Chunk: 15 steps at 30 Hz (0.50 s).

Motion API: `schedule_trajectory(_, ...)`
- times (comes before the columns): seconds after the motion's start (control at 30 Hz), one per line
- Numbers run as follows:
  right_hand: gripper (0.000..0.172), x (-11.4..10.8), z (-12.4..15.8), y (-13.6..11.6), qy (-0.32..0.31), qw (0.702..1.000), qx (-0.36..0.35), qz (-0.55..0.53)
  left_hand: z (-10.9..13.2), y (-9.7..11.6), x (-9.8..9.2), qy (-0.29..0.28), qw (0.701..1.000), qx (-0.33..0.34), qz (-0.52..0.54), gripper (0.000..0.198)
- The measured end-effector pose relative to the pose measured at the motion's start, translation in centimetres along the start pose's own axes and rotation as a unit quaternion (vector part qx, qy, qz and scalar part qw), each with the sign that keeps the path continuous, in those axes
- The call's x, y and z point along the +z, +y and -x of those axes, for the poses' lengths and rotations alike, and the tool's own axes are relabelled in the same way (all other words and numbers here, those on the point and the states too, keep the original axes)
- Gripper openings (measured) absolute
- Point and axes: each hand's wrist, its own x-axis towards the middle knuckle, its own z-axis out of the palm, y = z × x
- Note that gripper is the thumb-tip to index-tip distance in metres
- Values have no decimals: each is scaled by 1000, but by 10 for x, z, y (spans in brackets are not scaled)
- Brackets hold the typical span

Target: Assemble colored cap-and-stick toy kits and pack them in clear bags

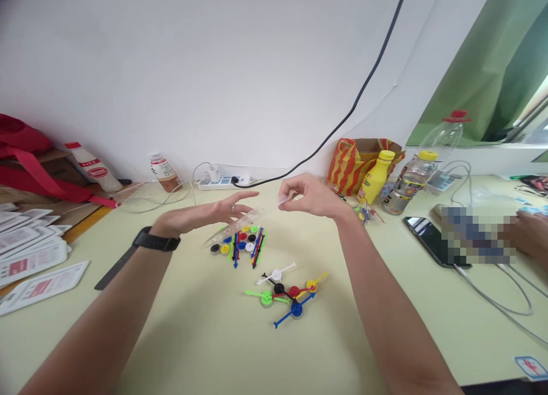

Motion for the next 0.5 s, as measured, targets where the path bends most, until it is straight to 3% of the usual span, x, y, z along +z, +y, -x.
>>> schedule_trajectory(0.17,5,4,0,-10,32,998,-32,48,-15,6,14,-7,997,-1,-73,96)
schedule_trajectory(0.33,4,5,3,-20,40,994,-39,94,-23,7,25,39,991,15,-128,103)
schedule_trajectory(0.5,10,-1,8,-27,23,991,-33,125,-23,4,22,12,998,12,-65,77)
